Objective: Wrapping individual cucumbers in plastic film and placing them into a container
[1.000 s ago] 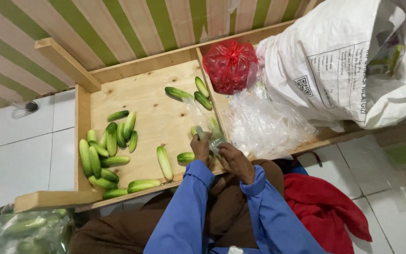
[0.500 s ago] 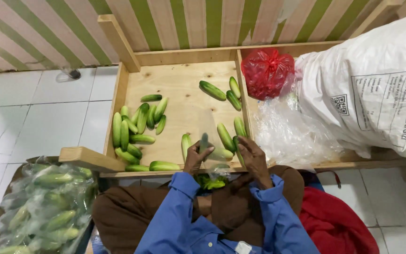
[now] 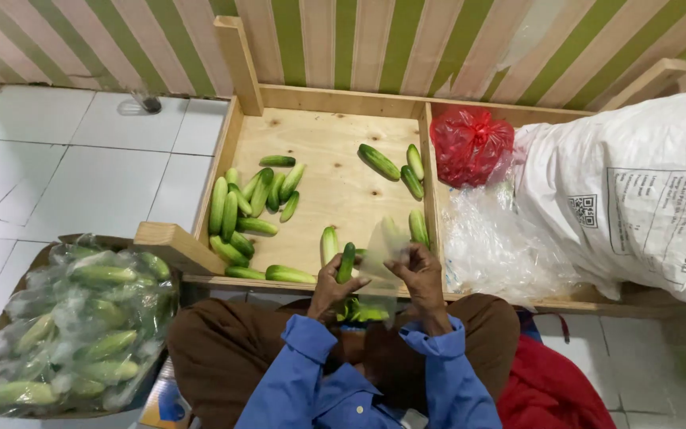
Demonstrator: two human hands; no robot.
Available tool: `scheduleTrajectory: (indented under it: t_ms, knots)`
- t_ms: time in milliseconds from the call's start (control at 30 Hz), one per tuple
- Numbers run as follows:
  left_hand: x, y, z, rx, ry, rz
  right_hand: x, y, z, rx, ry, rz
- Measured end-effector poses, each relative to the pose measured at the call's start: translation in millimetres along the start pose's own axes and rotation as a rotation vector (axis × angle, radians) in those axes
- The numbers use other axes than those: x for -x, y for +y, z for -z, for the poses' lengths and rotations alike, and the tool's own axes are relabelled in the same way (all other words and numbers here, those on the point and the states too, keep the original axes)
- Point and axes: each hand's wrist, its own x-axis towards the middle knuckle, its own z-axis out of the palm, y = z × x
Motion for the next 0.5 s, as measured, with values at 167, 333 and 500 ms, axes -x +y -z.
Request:
scheduleTrajectory:
  t_ms: [167,333,500]
  knots:
    - [-11.6,0.1,3.4,-0.01,0.138,-0.075,8.6,-9.6,-15.1,0.052,-0.083,-0.052]
    - [-1.4,32.1,-6.5,0.011,0.22,-0.101,10.6,-70.3,-38.9,0.121,-0.269,0.078]
    - [12.2,64.8,-11.5,0.108,0.159,-0.044,15.6,-94.8,-54.0,0.097,-0.217,0.115]
